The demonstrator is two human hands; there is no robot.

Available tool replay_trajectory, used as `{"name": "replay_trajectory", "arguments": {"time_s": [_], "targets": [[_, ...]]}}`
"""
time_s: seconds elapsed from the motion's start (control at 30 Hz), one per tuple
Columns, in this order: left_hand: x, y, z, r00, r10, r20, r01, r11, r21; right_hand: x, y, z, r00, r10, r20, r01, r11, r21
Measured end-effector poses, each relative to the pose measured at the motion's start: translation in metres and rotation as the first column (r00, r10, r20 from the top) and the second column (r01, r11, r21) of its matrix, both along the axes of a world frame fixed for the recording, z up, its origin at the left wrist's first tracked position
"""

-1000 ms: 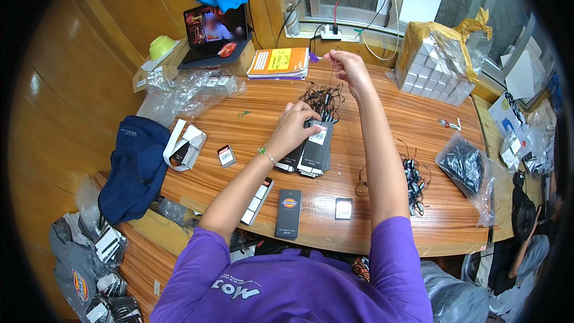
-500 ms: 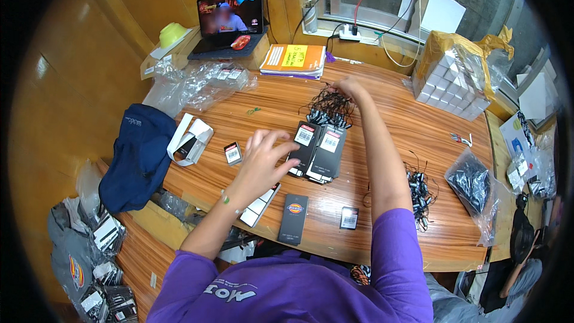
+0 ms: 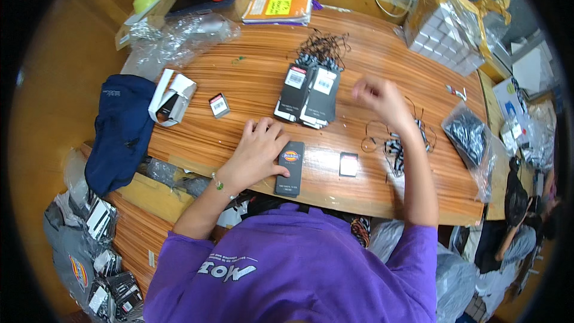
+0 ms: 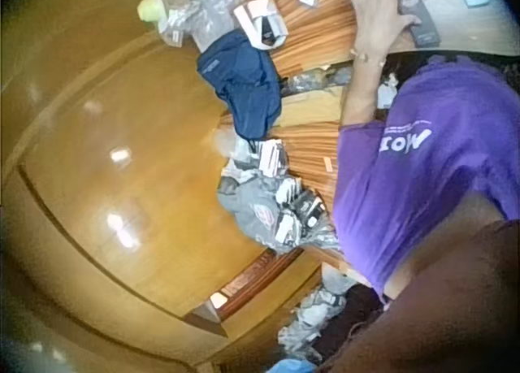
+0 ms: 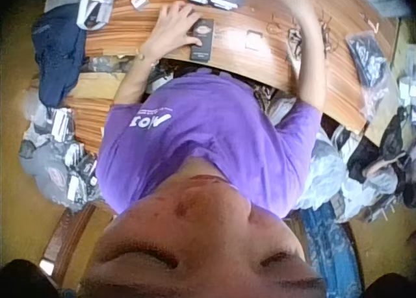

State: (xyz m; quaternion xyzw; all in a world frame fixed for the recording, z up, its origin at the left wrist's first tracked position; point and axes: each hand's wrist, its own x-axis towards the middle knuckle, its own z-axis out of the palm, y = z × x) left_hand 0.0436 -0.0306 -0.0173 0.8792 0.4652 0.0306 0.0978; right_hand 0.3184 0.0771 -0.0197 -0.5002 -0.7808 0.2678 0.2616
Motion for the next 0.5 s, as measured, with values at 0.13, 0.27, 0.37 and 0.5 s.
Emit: {"name": "replay_trajectory", "arguments": {"time_s": [0.13, 0.27, 0.37, 0.5], "targets": [[0.008, -0.002, -0.01, 0.997, -0.063, -0.042, 0.063, 0.998, 0.015, 0.012, -0.092, -0.022, 0.966, 0.211, 0.149, -0.192, 0.973, -0.131], [0.013, 0.006, -0.008, 0.997, -0.062, -0.05, 0.056, 0.992, -0.117, 0.003, -0.126, -0.035, 0.962, -0.039, 0.27, 0.019, 0.997, 0.078], [0.01, 0.002, -0.01, 0.997, -0.056, 0.044, 0.059, 0.997, -0.057, 0.002, -0.13, -0.041, 0.958, -0.103, 0.269, 0.064, 0.987, 0.148], [0.005, -0.003, -0.012, 0.98, -0.077, 0.185, 0.061, 0.994, 0.092, -0.001, -0.13, -0.042, 0.982, -0.164, 0.093, 0.161, 0.986, 0.039]]}}
